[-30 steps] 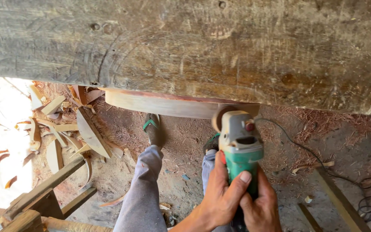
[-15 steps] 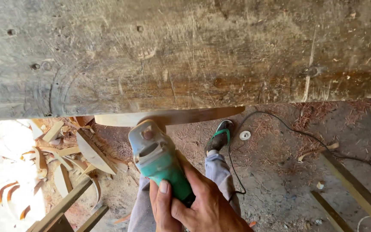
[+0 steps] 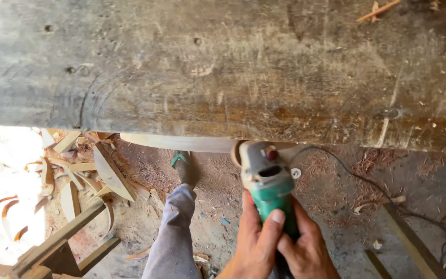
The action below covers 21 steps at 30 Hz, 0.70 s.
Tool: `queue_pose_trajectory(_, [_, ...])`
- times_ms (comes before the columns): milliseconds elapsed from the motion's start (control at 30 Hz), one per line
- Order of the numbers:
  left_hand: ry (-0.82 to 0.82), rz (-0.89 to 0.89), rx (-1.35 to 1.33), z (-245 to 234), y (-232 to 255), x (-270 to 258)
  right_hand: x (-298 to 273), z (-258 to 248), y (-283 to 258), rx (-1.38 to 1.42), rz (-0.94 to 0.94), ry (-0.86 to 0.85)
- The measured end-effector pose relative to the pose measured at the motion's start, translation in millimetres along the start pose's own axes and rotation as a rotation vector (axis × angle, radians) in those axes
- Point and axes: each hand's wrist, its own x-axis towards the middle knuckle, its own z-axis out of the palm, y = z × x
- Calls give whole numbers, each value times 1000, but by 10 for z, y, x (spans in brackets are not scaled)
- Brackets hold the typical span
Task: The recorder uses a hand plane and an angle grinder with a sanding disc to shape and sand the edges of a circular wooden frame.
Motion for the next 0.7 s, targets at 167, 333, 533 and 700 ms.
queue_pose_trajectory(167, [-57, 44, 267, 166, 74, 69, -41, -240, 314, 33, -2, 52])
queue_pose_trajectory(333, [-78, -13, 337, 269, 22, 112, -76, -337, 386, 42, -46, 80])
queue_pose_trajectory(533, [-157, -194, 368, 238, -34, 33, -222, -201, 468, 68, -29, 212])
queue_pose_trajectory(700, [19, -16, -31, -68, -54, -162, -56, 191, -276, 367, 155, -122])
